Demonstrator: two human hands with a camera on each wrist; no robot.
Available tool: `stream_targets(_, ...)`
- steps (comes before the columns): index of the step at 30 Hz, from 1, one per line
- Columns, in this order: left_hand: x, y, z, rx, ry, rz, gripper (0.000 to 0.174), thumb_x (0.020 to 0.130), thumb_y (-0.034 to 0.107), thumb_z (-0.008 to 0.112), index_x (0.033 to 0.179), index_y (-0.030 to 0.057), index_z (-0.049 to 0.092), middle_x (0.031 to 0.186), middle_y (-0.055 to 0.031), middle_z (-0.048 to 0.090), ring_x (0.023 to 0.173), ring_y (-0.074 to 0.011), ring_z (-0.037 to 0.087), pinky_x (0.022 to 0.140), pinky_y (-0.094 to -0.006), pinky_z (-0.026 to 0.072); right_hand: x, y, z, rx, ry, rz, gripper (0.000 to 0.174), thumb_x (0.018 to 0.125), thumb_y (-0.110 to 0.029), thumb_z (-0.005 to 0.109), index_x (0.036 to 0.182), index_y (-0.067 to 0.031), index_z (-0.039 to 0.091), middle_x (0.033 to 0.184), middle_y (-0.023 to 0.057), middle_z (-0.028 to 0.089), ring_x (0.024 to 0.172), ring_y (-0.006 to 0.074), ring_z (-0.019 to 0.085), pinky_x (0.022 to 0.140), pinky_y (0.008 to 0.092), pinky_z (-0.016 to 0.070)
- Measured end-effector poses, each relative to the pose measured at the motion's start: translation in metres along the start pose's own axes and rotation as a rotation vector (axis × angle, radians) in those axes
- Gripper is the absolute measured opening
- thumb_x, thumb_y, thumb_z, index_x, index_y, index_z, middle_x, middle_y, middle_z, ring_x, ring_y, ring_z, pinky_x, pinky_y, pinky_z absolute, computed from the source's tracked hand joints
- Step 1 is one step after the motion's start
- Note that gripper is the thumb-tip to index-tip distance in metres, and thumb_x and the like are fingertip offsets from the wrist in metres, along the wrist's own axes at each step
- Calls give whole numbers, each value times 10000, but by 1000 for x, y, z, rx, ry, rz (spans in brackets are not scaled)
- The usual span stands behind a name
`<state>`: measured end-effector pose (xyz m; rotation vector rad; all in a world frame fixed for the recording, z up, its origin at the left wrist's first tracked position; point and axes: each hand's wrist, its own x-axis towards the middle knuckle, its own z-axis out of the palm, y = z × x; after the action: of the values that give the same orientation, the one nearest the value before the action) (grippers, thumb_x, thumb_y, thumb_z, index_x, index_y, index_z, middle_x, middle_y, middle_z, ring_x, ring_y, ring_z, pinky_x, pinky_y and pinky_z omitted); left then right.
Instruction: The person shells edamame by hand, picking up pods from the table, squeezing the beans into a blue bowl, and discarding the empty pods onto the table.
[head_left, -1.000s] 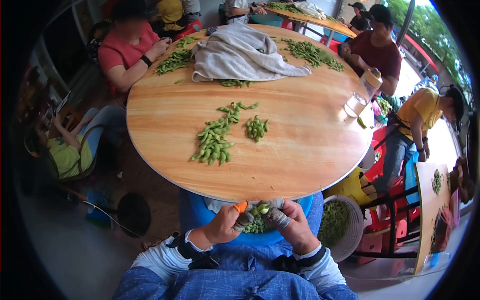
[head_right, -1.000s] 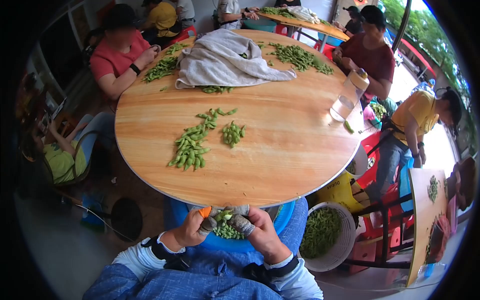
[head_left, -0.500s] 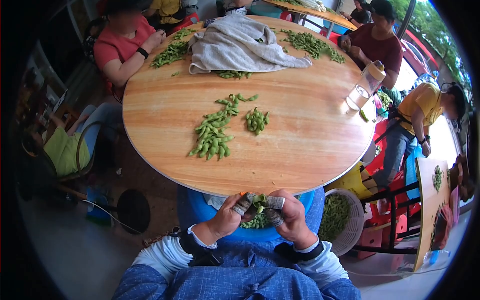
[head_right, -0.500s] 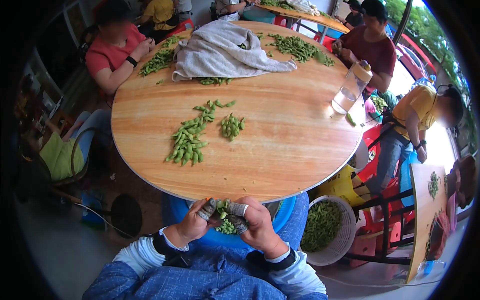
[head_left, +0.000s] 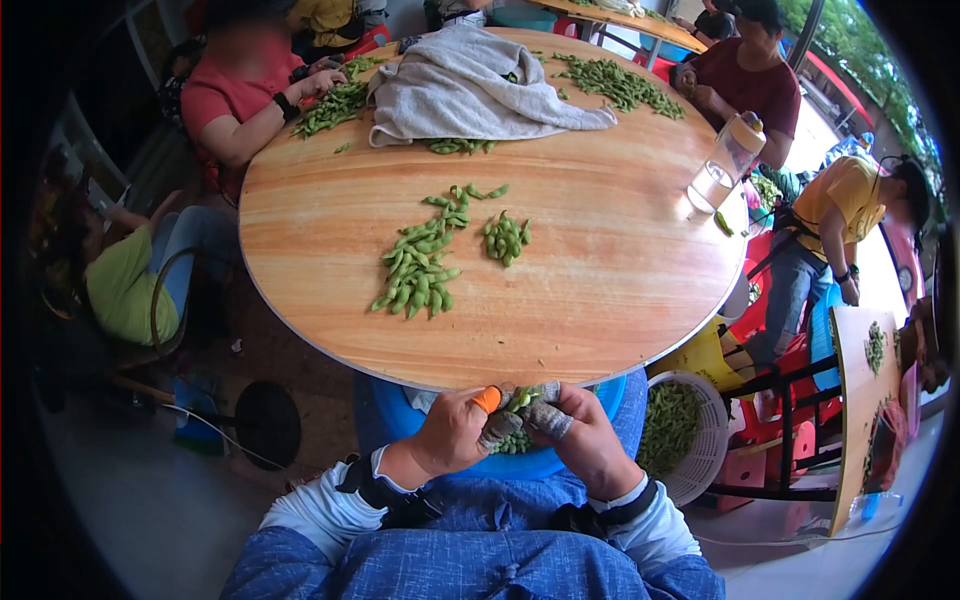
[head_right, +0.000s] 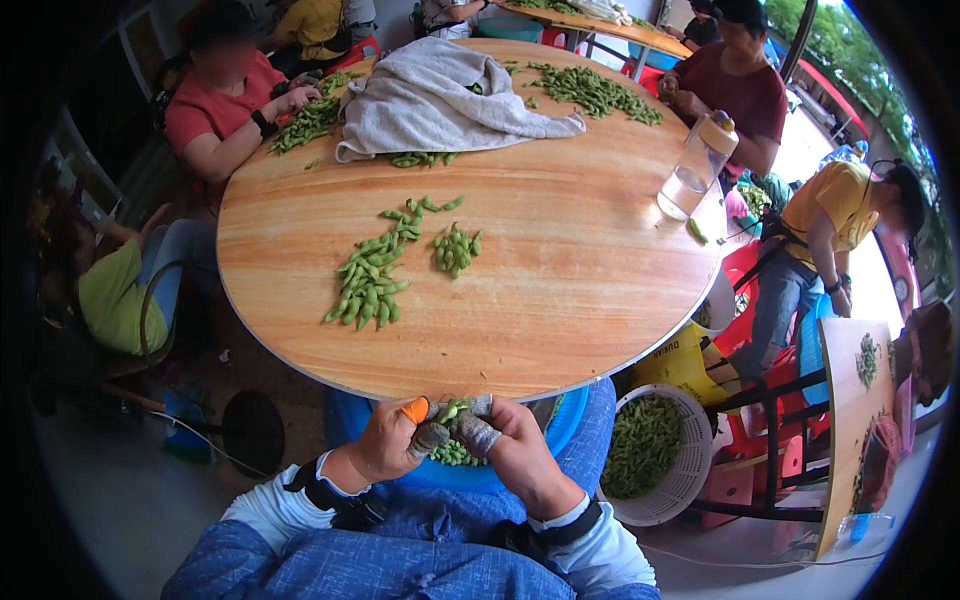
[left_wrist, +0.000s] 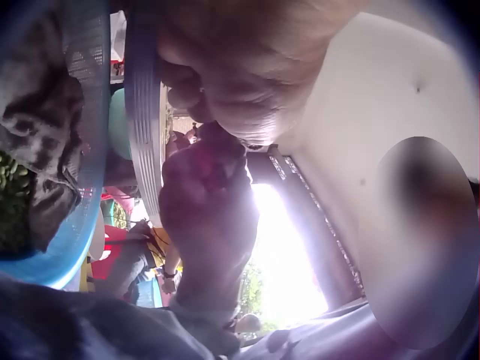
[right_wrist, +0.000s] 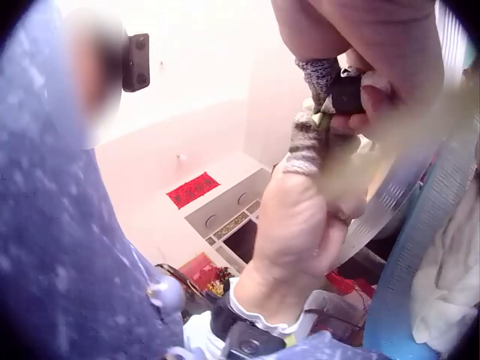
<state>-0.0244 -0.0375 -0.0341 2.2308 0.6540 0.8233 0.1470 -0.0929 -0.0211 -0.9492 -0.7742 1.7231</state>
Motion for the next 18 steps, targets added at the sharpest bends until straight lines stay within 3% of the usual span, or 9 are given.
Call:
stream_targets(3, -1, -8, 10, -234, 152, -15, 209, 812, 110, 513, 981, -12, 516, 767, -133, 579, 672, -257, 574, 594, -308, 438, 3, 1, 7, -21, 2, -118, 192, 807, -68, 556, 975, 26, 540, 851, 9, 587, 759, 94, 529, 691, 235, 428)
stream_targets(5, -6, -4, 8, -577, 94, -335, 203, 847, 135, 472, 992, 2, 520, 712, -80, 560, 613, -178, 546, 541, -266, 416, 5, 7, 8, -74, -3, -222, 192, 786, -58, 576, 959, 22, 551, 803, 22, 589, 729, 120, 538, 668, 246, 429)
stream_targets(6, -7, -2, 8, -749, 61, -493, 205, 865, 148, 451, 998, 9, 523, 684, -53, 550, 583, -139, 532, 514, -244, 404, 6, 7, 6, -286, -17, -308, 192, 761, -37, 582, 943, 18, 556, 788, 39, 582, 721, 149, 541, 661, 261, 433)
stream_targets(9, -10, -9, 11, -1055, 12, -593, 226, 898, 164, 387, 1019, 26, 517, 633, -6, 502, 531, -65, 454, 455, -198, 347, 8, -2, -3, -894, -58, -604, 208, 687, 21, 589, 894, 7, 569, 761, 86, 558, 712, 232, 544, 647, 303, 443)
stream_targets(11, -9, -11, 12, -1088, -17, -710, 225, 900, 159, 376, 1041, 36, 502, 626, -10, 495, 510, -72, 437, 440, -199, 331, 9, -9, -2, -1262, -84, -853, 230, 637, 55, 577, 860, -2, 576, 767, 114, 542, 723, 284, 537, 646, 330, 449)
stream_targets(14, -8, -12, 12, -1145, -57, -792, 233, 897, 179, 379, 1045, 41, 495, 669, -18, 501, 518, -80, 443, 454, -201, 335, 8, -4, -3, -1324, -49, -870, 265, 592, 77, 565, 840, -15, 575, 786, 110, 539, 726, 303, 527, 633, 353, 447)
stream_targets(18, -8, -9, 9, -1220, -111, -757, 234, 893, 201, 390, 1047, 48, 478, 716, -16, 500, 563, -76, 450, 484, -199, 343, 5, 7, -4, -958, 60, -527, 193, 693, 36, 592, 884, 8, 571, 830, 101, 559, 730, 217, 553, 644, 282, 443)
